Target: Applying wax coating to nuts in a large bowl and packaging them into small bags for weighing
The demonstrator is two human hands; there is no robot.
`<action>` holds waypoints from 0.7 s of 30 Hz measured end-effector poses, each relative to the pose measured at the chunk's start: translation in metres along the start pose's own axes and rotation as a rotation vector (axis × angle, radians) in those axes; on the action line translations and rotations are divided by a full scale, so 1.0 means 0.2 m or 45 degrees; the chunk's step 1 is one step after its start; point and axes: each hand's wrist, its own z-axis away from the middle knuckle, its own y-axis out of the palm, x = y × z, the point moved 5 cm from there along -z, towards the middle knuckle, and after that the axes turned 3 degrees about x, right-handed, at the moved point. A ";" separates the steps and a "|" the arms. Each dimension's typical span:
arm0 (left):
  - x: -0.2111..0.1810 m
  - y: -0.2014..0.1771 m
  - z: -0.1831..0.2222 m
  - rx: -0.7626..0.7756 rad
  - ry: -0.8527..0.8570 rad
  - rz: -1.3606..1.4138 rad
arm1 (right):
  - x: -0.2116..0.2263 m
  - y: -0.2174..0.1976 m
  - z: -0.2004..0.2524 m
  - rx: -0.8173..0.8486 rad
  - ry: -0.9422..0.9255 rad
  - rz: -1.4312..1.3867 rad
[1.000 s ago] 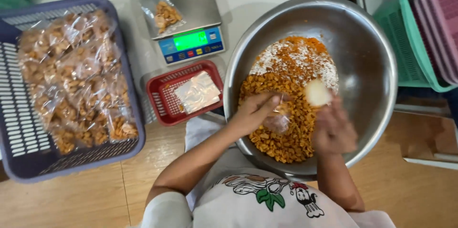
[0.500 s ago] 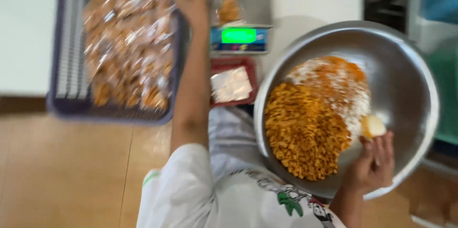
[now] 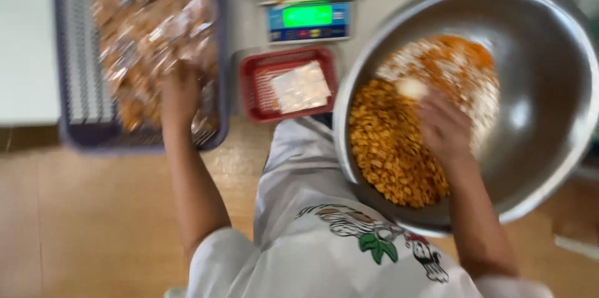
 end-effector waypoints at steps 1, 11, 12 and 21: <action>-0.16 -0.06 0.05 -0.300 0.146 -0.022 | 0.09 0.06 -0.10 0.017 -0.153 -0.082; -0.27 0.85 -0.21 -0.210 0.601 -0.621 | 0.03 0.01 0.31 0.526 0.062 -0.466; -0.30 0.83 -0.18 -0.176 0.617 -0.615 | 0.05 0.02 0.39 0.529 0.098 -0.455; -0.51 0.46 0.05 -0.473 0.400 -0.657 | 0.02 0.06 0.56 0.149 1.342 -1.159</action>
